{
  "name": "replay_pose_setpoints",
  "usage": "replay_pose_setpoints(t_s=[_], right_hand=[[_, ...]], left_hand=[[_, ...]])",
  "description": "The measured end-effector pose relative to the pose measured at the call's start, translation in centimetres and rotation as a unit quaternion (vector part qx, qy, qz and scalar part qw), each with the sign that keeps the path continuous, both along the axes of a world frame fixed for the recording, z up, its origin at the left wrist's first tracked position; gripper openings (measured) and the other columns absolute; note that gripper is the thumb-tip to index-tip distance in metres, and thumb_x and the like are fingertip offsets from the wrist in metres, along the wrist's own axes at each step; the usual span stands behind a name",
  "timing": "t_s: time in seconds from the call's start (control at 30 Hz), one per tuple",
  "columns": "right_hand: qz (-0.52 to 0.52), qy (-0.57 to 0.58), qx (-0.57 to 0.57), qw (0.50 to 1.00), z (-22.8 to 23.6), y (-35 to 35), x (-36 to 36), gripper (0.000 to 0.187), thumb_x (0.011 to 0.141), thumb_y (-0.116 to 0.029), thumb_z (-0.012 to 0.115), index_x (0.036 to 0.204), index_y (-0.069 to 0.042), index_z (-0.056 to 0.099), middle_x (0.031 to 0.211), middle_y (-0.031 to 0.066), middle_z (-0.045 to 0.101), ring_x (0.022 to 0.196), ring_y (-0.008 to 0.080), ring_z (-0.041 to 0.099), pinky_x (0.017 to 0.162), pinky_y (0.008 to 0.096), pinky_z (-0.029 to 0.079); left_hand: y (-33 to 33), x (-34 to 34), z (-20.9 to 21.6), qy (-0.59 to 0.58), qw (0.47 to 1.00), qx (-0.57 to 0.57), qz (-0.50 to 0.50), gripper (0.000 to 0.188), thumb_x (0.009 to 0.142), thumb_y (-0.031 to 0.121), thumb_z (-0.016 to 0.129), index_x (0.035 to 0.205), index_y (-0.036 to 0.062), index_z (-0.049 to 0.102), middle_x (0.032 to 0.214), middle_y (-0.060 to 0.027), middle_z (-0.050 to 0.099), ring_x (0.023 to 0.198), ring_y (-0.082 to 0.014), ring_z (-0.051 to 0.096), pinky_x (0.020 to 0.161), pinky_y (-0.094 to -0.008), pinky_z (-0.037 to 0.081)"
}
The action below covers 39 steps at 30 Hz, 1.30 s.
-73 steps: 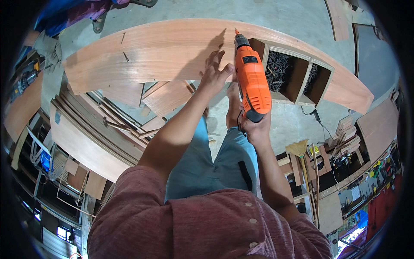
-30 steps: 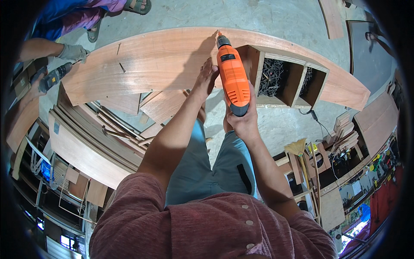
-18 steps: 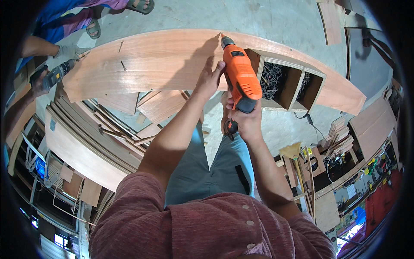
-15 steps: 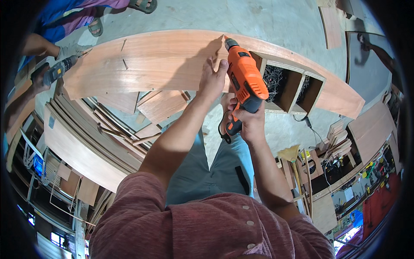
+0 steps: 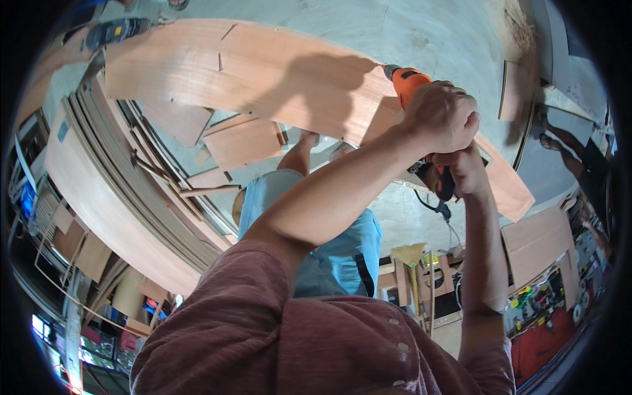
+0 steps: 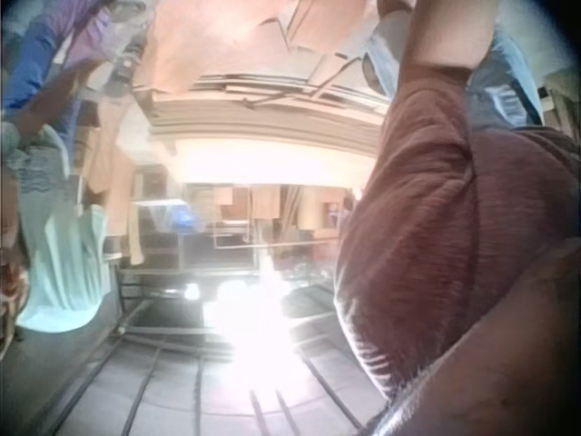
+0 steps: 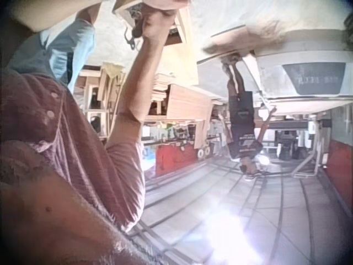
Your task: The person uses an orange power drill to drive screws into a large, curved wooden panel. They work on the panel while it is positioned on the floor, occasionally adjusting their grip and position. Another person is visible in the background assisting with the assembly.
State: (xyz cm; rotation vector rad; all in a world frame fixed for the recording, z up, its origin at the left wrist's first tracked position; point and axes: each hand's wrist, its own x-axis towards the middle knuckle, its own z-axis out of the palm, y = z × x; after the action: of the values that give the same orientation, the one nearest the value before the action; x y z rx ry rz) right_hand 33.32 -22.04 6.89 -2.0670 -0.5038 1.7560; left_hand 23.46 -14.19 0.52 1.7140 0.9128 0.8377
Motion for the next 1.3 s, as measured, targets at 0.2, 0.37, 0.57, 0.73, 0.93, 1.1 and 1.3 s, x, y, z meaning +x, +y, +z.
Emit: replay_pose_setpoints(t_s=[0.2,0.37,0.57,0.73,0.93,1.1,1.3], right_hand=[[0.168,-0.028,0.08,0.982,-1.0,1.7,3.3,0.034,0.064,-0.001,0.07,0.097,-0.003,0.063,0.08,0.0017,0.062,0.066,0.0127,0.058,0.058,0.0297,0.047],[0.347,-0.08,0.072,0.932,-0.1,5.8,4.9,0.042,0.065,-0.001,0.072,0.105,-0.004,0.061,0.084,0.0019,0.063,0.071,0.0118,0.06,0.061,0.03,0.048],[0.417,-0.107,0.132,0.893,0.2,7.7,5.5,0.063,0.058,0.001,0.074,0.119,-0.003,0.062,0.102,0.0031,0.067,0.092,0.0181,0.063,0.08,0.0339,0.053],[0.345,-0.077,0.025,0.935,1.2,7.8,4.3,0.058,0.056,0.003,0.067,0.113,-0.003,0.062,0.097,0.0017,0.067,0.087,0.0164,0.063,0.076,0.0326,0.053],[0.075,-0.025,0.029,0.996,-0.6,0.2,-0.6,0.036,0.063,-0.001,0.063,0.099,-0.005,0.062,0.083,0.0035,0.063,0.07,0.0125,0.06,0.056,0.0275,0.048],[-0.049,-0.008,0.111,0.993,-4.0,-7.6,-6.8,0.098,0.067,0.014,0.055,0.157,-0.009,0.026,0.129,0.0084,0.055,0.112,0.0175,0.057,0.095,0.0302,0.048],[-0.02,-0.135,0.204,0.969,-9.5,-12.8,-13.7,0.102,0.076,0.005,0.068,0.16,-0.003,0.011,0.133,0.0164,0.059,0.12,0.0257,0.063,0.103,0.036,0.048]], left_hand=[[0.2,0.4,-0.2,-0.031,0.993,-0.008,0.116,0.017,0.081,0.014,0.067,0.069,0.0038,0.061,0.073,-0.0154,0.066,0.074,-0.0365,0.064,0.07,-0.048,0.051],[0.7,1.3,-0.2,-0.03,0.978,-0.025,0.206,0.018,0.085,0.013,0.066,0.071,0.0031,0.06,0.074,-0.0166,0.064,0.075,-0.037,0.062,0.073,-0.0483,0.05],[0.6,1.6,0.2,-0.021,0.966,-0.03,0.256,0.016,0.084,0.011,0.066,0.073,0.0034,0.059,0.075,-0.0157,0.063,0.076,-0.0358,0.061,0.074,-0.0473,0.048],[0.5,0.6,-0.4,-0.054,0.98,-0.022,0.189,0.013,0.081,0.014,0.069,0.075,0.0071,0.06,0.076,-0.011,0.064,0.078,-0.0337,0.062,0.076,-0.0444,0.05],[-0.8,-3.5,-2.1,-0.101,0.992,-0.001,0.073,0.024,0.08,0.027,0.074,0.092,0.0074,0.066,0.097,-0.0138,0.064,0.097,-0.0349,0.062,0.088,-0.0455,0.049],[-6.6,-7.5,-7.3,-0.082,0.961,-0.191,0.181,0.07,0.085,0.045,0.076,0.133,0.0013,0.049,0.129,-0.0241,0.052,0.117,-0.0371,0.055,0.099,-0.0479,0.045],[-10.1,-11.8,-10.9,-0.244,0.725,-0.639,0.075,0.058,0.099,0.036,0.066,0.143,0.003,0.047,0.128,-0.011,0.061,0.113,-0.0163,0.062,0.096,-0.0328,0.052]])
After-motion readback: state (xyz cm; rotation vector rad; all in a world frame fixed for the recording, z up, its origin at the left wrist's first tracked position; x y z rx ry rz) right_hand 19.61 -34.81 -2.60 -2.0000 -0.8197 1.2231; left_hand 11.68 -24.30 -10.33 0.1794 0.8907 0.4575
